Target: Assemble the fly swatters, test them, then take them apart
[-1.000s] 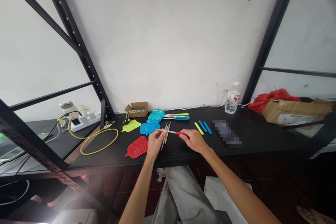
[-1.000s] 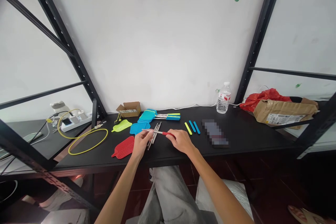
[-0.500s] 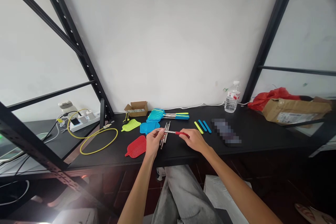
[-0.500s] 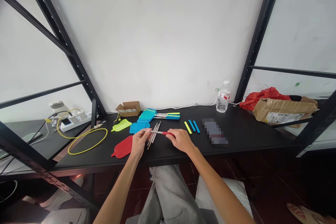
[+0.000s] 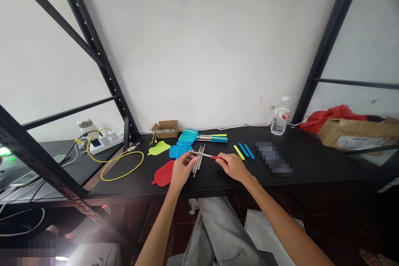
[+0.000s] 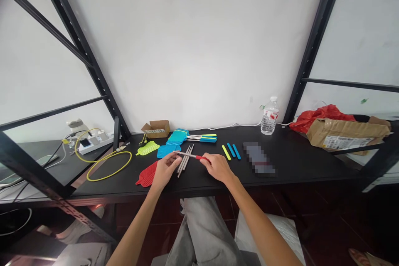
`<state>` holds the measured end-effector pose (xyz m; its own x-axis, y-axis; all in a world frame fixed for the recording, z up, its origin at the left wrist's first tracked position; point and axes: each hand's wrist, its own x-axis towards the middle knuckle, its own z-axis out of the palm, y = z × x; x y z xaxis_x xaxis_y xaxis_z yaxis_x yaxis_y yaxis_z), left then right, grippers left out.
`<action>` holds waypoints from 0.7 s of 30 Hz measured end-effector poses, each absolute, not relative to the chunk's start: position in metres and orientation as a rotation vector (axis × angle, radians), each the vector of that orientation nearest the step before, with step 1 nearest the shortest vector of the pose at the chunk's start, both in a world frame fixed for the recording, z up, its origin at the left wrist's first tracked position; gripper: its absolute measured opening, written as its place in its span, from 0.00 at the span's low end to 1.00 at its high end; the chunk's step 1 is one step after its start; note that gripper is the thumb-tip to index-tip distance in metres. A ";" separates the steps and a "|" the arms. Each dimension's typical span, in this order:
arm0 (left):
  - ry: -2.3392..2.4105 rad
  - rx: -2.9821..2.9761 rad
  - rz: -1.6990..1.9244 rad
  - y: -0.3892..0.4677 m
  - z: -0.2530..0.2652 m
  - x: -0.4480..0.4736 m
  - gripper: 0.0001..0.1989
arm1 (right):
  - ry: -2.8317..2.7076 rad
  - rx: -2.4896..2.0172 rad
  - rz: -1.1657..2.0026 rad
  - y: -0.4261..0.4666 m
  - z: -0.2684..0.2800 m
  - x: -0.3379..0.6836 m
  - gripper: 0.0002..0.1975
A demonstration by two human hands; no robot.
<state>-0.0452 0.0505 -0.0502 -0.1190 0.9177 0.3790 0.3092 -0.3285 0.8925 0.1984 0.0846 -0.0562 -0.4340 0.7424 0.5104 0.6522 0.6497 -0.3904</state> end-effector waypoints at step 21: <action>1.832 2.430 0.947 -0.025 -0.015 -0.093 0.11 | -2.106 -1.130 0.194 0.088 -0.059 0.198 0.19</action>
